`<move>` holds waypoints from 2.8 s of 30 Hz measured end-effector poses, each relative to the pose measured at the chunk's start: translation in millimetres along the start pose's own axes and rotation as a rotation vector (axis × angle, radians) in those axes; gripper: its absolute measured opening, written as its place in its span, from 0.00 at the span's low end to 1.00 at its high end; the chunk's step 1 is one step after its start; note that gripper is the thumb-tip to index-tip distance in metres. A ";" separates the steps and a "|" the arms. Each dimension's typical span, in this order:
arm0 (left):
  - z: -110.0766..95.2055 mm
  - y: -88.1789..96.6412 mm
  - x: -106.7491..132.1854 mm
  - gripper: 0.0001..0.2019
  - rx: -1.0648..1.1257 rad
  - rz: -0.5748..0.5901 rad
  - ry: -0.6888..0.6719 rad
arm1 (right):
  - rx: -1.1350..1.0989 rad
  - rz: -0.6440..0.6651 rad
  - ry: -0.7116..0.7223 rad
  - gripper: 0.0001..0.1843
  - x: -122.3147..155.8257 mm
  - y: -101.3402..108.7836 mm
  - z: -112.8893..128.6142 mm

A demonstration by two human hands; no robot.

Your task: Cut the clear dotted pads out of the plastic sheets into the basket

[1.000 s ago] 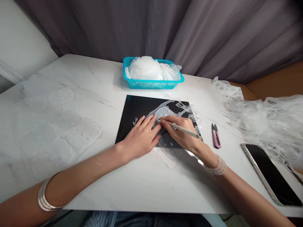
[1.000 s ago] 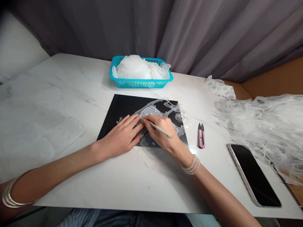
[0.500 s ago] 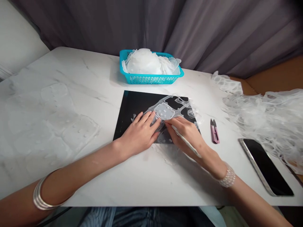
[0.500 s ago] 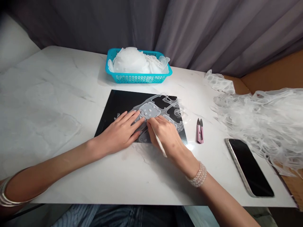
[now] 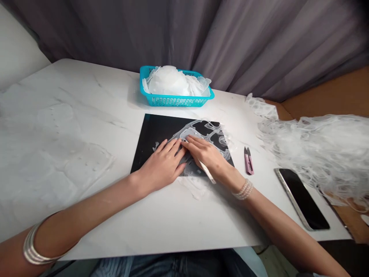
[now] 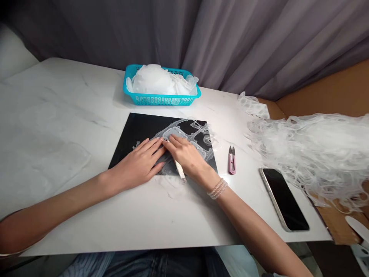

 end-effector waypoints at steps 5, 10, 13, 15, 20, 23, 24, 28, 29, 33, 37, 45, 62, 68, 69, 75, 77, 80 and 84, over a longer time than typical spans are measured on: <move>0.1 -0.3 2.2 0.25 -0.008 -0.017 -0.002 | -0.273 -0.107 -0.326 0.20 8.8 25.2 -37.4; -0.2 1.7 2.4 0.24 -0.022 0.002 -0.011 | -0.424 -0.181 -0.560 0.18 15.1 34.4 -57.2; 0.5 2.6 2.1 0.25 -0.028 0.022 -0.009 | -0.411 -0.133 -0.439 0.17 6.3 31.8 -39.3; 1.0 3.5 2.3 0.25 -0.031 0.028 -0.001 | -0.368 -0.106 -0.328 0.16 2.3 30.0 -24.7; 0.1 6.2 4.1 0.25 -0.057 0.031 0.006 | -0.280 -0.039 -0.177 0.17 8.3 21.4 -8.4; -0.2 8.8 5.3 0.25 -0.083 0.027 0.010 | -0.229 -0.063 -0.150 0.18 18.8 26.0 -7.3; -0.4 10.5 5.5 0.24 -0.096 0.021 0.013 | -0.226 -0.059 -0.159 0.18 22.4 28.8 -8.2; -4.5 20.2 4.0 0.23 -0.164 -0.026 0.042 | -0.292 -0.064 -0.363 0.20 40.0 51.0 -29.2; -8.3 21.5 2.5 0.23 -0.174 -0.033 0.040 | -0.315 -0.086 -0.444 0.21 46.2 58.1 -38.0; -40.9 15.9 -7.9 0.25 -0.118 -0.026 -0.098 | -0.412 -0.110 -0.629 0.23 70.8 67.9 -57.8; -64.1 4.5 -15.3 0.26 -0.072 0.009 -0.168 | -0.408 -0.085 -0.589 0.19 85.8 53.1 -48.5; -66.0 -2.8 -13.9 0.25 -0.103 0.056 -0.171 | -0.267 -0.092 -0.348 0.12 91.1 41.6 -19.5; -65.2 -3.3 -14.4 0.25 -0.071 0.068 -0.188 | -0.072 0.042 -0.146 0.14 92.4 50.5 12.1; -66.5 -4.2 -14.7 0.24 -0.080 0.070 -0.185 | 0.032 -0.025 -0.103 0.17 78.6 38.6 8.0; -66.6 -4.3 -14.5 0.24 -0.083 0.069 -0.186 | 0.060 -0.038 -0.104 0.18 77.8 35.6 6.0; -66.1 -3.5 -11.9 0.25 -0.073 0.046 -0.190 | 0.001 0.028 -0.088 0.21 82.7 25.3 -4.3; -65.9 -3.3 -10.9 0.25 -0.062 0.042 -0.196 | -0.130 -0.038 -0.132 0.21 84.5 35.2 -13.3; -65.6 -3.4 -9.7 0.26 -0.050 0.043 -0.205 | -0.331 -0.173 -0.310 0.18 87.3 50.7 -36.8; -65.0 -3.0 -8.8 0.25 -0.027 0.035 -0.199 | -0.418 -0.146 -0.436 0.16 85.1 48.4 -43.8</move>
Point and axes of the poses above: each hand's wrist, its own x-axis away from the middle knuckle, its own y-axis out of the back of the hand, z = x × y, the point moved 9 cm from there along -x, towards the middle knuckle, and after that the axes turned 11 degrees about -y, right-handed, at the moved point
